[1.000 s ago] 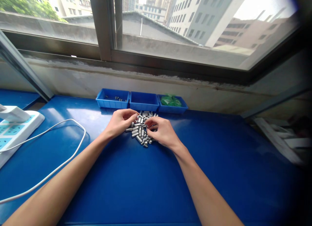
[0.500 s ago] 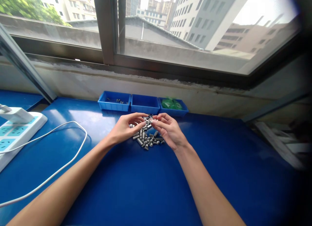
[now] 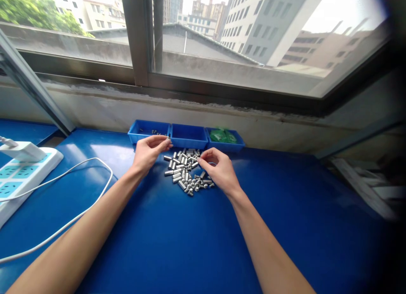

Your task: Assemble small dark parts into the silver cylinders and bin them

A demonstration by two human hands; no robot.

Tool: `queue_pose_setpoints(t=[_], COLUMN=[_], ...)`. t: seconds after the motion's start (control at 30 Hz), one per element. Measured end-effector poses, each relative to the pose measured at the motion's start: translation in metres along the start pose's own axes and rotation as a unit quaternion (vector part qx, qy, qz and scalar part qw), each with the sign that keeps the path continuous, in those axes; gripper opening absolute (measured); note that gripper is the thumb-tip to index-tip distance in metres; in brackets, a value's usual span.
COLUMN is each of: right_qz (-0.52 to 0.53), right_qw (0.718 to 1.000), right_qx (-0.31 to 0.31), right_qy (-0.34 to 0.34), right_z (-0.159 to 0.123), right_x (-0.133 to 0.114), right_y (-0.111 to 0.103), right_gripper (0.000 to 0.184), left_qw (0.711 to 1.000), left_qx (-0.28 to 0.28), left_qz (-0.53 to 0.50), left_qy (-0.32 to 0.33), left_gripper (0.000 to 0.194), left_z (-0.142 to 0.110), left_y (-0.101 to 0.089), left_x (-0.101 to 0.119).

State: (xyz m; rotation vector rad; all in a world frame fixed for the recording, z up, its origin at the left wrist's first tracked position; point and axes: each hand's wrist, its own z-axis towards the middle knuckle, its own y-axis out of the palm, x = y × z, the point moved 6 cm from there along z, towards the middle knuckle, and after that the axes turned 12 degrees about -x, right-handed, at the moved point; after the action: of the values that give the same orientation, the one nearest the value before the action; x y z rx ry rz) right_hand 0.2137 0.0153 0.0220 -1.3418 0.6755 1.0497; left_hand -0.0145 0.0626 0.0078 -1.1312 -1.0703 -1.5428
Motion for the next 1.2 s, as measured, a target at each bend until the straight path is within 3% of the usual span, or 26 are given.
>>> queue_pose_setpoints(t=[0.1, 0.27, 0.37, 0.5, 0.67, 1.2], right_qz=[-0.106, -0.19, -0.216, -0.233, -0.245, -0.23], right_qw=[0.993, 0.976, 0.97, 0.965, 0.962, 0.966], right_qx=[-0.034, -0.084, -0.087, -0.089, -0.087, -0.09], right_qy=[-0.031, -0.069, -0.074, -0.079, -0.08, -0.08], right_z=[-0.002, -0.005, -0.005, -0.006, -0.006, -0.005], right_x=[-0.006, -0.01, -0.008, -0.007, -0.008, -0.009], right_y=[0.004, 0.02, 0.025, 0.025, 0.024, 0.023], right_gripper=[0.004, 0.01, 0.016, 0.017, 0.008, 0.013], left_qw=[0.993, 0.982, 0.985, 0.995, 0.998, 0.994], left_qx=[0.095, 0.133, 0.113, 0.041, -0.037, -0.075], left_qz=[-0.075, -0.135, -0.134, -0.09, -0.009, 0.077], left_qy=[0.011, 0.022, 0.006, -0.025, -0.043, -0.022], left_gripper=[0.044, 0.041, 0.043, 0.047, 0.043, 0.034], left_z=[0.007, 0.009, 0.008, 0.004, -0.002, -0.006], left_y=[-0.031, -0.045, -0.037, -0.016, 0.007, 0.019], left_x=[-0.003, -0.001, 0.0, -0.001, -0.002, 0.0])
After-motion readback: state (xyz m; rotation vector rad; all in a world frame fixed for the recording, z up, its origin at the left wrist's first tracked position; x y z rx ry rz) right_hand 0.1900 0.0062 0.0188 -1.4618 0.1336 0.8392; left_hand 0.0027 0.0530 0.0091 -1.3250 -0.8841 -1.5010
